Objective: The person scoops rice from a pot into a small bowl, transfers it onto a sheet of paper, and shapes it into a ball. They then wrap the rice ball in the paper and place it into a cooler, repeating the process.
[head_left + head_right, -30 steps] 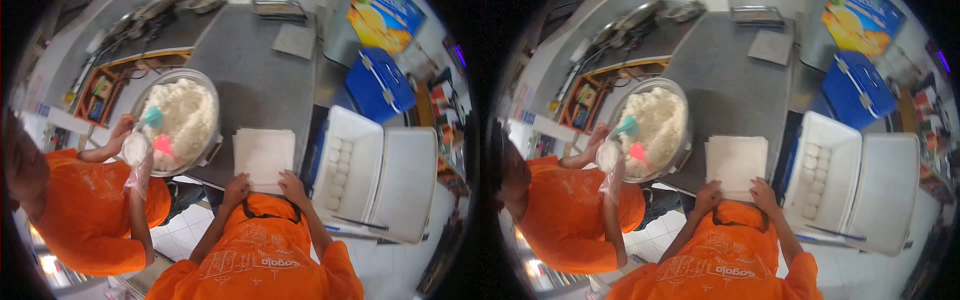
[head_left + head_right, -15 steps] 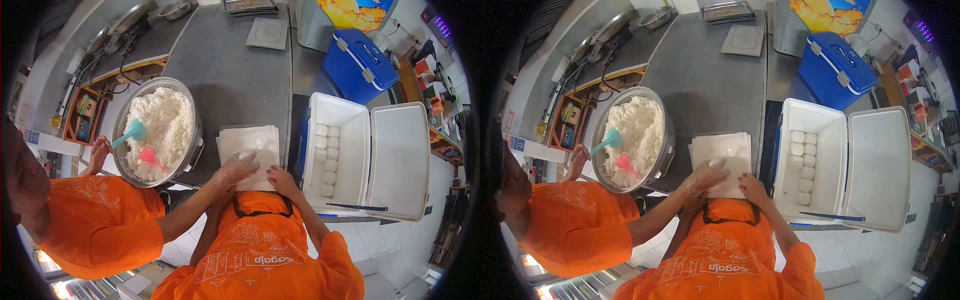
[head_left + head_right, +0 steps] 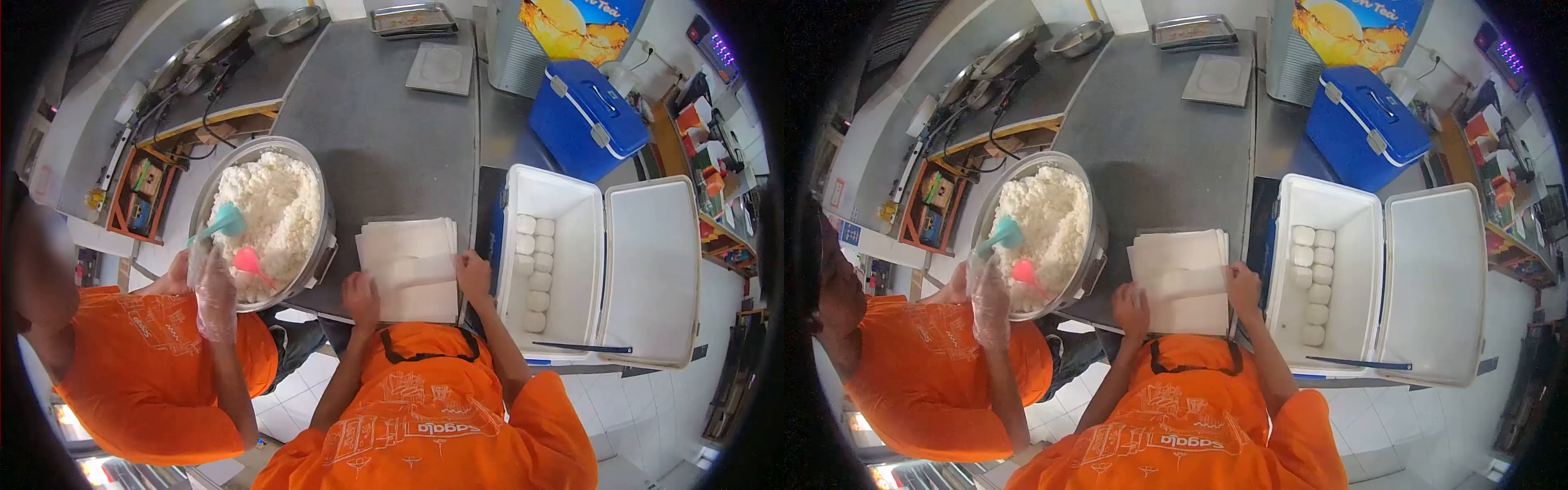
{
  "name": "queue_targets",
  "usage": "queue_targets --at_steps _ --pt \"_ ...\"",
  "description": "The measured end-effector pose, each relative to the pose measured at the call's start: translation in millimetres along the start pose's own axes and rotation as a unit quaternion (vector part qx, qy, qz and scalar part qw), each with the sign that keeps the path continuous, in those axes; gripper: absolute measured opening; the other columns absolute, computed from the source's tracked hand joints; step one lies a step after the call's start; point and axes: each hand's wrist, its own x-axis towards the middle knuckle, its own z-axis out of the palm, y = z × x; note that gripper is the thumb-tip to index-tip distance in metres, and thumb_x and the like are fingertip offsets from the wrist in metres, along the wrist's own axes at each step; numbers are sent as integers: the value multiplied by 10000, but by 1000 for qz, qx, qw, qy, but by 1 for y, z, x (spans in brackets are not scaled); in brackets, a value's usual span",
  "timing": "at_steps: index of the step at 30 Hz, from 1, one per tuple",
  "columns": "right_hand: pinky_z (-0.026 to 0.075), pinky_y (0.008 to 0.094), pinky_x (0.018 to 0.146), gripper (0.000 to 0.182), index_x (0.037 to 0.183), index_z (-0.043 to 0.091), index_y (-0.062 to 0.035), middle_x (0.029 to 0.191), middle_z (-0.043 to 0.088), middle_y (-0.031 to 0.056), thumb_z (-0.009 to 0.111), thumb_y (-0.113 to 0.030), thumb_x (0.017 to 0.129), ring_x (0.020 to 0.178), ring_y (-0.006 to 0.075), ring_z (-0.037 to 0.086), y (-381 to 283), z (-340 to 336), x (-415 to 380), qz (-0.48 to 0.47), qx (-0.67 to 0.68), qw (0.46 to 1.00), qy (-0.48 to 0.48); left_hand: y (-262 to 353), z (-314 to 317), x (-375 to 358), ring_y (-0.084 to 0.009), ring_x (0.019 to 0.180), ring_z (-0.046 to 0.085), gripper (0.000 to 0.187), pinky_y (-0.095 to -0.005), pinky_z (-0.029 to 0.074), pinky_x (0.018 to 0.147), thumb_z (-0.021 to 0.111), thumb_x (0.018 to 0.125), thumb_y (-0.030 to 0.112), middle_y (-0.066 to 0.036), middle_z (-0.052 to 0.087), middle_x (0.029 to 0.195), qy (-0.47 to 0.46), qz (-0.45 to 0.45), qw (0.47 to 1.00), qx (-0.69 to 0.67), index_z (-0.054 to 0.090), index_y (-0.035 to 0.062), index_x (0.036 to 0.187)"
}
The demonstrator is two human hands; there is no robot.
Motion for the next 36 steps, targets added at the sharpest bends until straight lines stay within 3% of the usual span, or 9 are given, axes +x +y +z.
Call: queue_targets --at_steps 1,4,10,16,19,24,30,32,36 --pt "561 345 659 207 906 677 36 811 740 171 700 -169 883 724 244 726 2 -1 -1 -2 1 1000 -3 5 -3 -6 -279 1140 622 337 -463 477 950 627 952 232 -134 656 1228 18 197 968 153 632 15 1209" --pt "553 350 633 173 1016 614 4 795 724 156 666 -98 886 731 235 710 16 -3 -6 187 102 954 -210 42 -4 -15 -315 1363 463 504 -522 367 1102 615 950 277 -194 494 1454 -123 329 927 130 527 -8 1356" --pt "534 325 719 497 1309 439 -63 800 687 110 678 -89 874 861 146 653 25 39 49 50 267 945 -183 50 2 -14 -340 1482 278 725 -584 255 1160 620 942 357 -199 298 1593 -179 303 919 175 351 -44 1483" --pt "515 494 880 401 1113 709 -143 1007 728 119 674 -36 728 1029 361 665 -39 53 99 -101 -53 972 -208 54 1 -7 -357 1490 250 754 -606 245 1154 613 940 372 -207 267 1602 -200 304 911 192 314 -37 1498" --pt "493 537 920 312 1018 746 -141 1014 735 109 689 -66 720 1088 350 651 -71 63 93 -222 -222 902 -296 48 7 -8 -364 1491 239 739 -603 240 1159 590 959 357 -205 259 1601 -202 292 922 154 287 -31 1509" --pt "462 455 856 109 762 751 -124 936 688 94 667 -154 825 980 295 613 -95 64 57 -402 -240 864 -187 49 10 -7 -360 1503 212 716 -596 233 1166 562 980 331 -193 220 1617 -221 272 921 171 252 -17 1524" --pt "472 409 862 141 924 697 -58 987 616 59 617 -121 827 1039 264 548 -73 30 -8 -446 -176 863 -157 41 17 -4 -328 1357 417 505 -579 260 1146 577 964 284 -156 480 1434 -257 289 868 312 498 19 1387" --pt "468 418 901 191 988 676 -27 1069 609 79 605 -125 840 1090 279 539 -64 35 -16 -434 -176 866 -176 34 16 0 -306 1224 520 459 -594 265 1138 595 925 245 -168 552 1269 -102 271 953 84 518 -19 1294" --pt "429 440 1026 315 1116 635 66 1283 569 170 570 -148 893 1271 344 473 -40 47 -40 -489 -201 843 -96 43 13 -3 -306 1179 556 439 -610 270 1120 603 920 246 -150 584 1251 71 343 919 178 548 21 1292"
